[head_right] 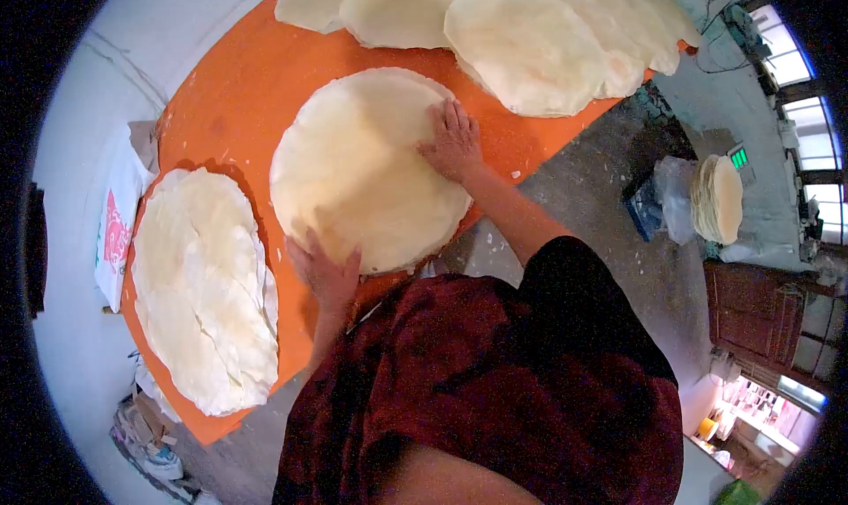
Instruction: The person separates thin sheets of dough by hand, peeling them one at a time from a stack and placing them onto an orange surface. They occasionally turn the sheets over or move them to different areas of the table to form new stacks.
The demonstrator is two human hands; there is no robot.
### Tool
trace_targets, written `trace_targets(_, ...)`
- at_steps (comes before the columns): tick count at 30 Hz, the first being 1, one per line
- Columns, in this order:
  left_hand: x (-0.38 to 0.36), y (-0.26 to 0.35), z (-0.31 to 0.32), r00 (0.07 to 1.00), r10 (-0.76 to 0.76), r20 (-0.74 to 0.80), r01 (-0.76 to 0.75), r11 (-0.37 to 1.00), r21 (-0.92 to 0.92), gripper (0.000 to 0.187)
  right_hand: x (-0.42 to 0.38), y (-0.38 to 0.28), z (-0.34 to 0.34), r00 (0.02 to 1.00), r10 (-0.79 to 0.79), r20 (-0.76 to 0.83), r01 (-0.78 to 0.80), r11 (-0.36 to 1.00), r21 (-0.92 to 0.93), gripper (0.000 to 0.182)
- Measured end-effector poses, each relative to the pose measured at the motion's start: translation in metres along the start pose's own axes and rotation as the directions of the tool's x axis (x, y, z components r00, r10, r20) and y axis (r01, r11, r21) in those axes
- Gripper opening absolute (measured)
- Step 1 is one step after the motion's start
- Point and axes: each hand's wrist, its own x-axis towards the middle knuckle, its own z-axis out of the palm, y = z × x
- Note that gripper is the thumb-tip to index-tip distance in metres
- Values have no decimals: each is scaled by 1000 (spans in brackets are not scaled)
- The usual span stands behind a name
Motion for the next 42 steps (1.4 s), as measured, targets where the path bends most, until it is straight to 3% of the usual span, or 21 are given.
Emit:
trace_targets(1,-3,-5,12,999,-48,-6,47,992,-113,82,2,3,-3,999,5,-40,-4,1000,26,68)
trace_targets(4,-10,-25,18,1000,-20,9,22,980,-196,79,12,12,-8,995,18,-100,-10,997,78,63)
trace_targets(6,-13,-21,14,991,-26,133,35,998,-61,78,26,20,-7,996,50,-68,-44,994,96,58)
trace_targets(7,-13,-20,11,981,-38,191,36,999,12,77,31,19,-11,998,33,-55,-33,999,5,55)
trace_targets(10,-13,-27,12,996,-7,90,20,989,-147,69,41,7,-18,999,-24,-45,14,977,-211,45)
trace_targets(11,-15,-38,21,999,4,-54,-16,974,-226,54,40,6,-18,985,-107,-135,81,980,-183,46)
trace_targets(12,-20,-41,19,977,-199,80,212,847,-487,50,36,2,-17,957,-182,-227,148,976,-157,47)
trace_targets(13,-18,-40,15,907,-349,237,411,605,-681,46,30,-12,-21,949,-249,-195,242,968,-59,48)
trace_targets(14,-13,-38,6,804,-429,413,553,282,-784,42,16,-29,-27,933,-315,-174,327,944,41,50)
trace_targets(15,-5,-21,-15,699,-506,505,648,150,-747,32,0,-45,-31,912,-376,-162,399,906,141,52)
trace_targets(17,-5,-30,-12,620,-540,570,687,23,-726,28,-46,-75,-21,870,-493,-6,465,816,343,65)
trace_targets(19,0,-31,-13,564,-541,624,706,-76,-704,25,-82,-104,-25,733,-637,238,586,769,256,69)
trace_targets(21,5,-26,-22,522,-528,670,723,-143,-676,22,-97,-116,-29,734,-649,199,597,757,266,67)
trace_targets(24,6,-46,-25,509,-359,783,704,-350,-618,22,-105,-121,-24,792,-582,187,534,808,249,59)
trace_targets(26,6,-59,-25,553,-311,773,700,-331,-633,22,-105,-124,-31,841,-503,197,444,851,279,49)
trace_targets(29,0,-65,-17,551,-302,778,712,-315,-627,22,-98,-121,-24,821,-522,230,481,850,213,26)
trace_targets(33,-10,-67,-8,572,-237,785,729,-292,-620,22,-71,-123,-48,945,-228,233,101,884,456,12)
trace_targets(36,-8,-63,-10,542,-211,813,755,-303,-582,24,-71,-132,-62,980,-193,-50,197,896,399,14)
trace_targets(37,-8,-64,-7,534,-191,824,764,-309,-567,24,-75,-125,-51,934,-323,-152,356,872,337,16)
trace_targets(40,-7,-68,-1,510,-129,851,789,-325,-522,23,-96,-131,-43,843,-527,107,535,843,-62,28)
trace_targets(42,-6,-68,-2,502,-84,861,795,-347,-498,21,-110,-131,-30,819,-571,58,574,815,-83,36)
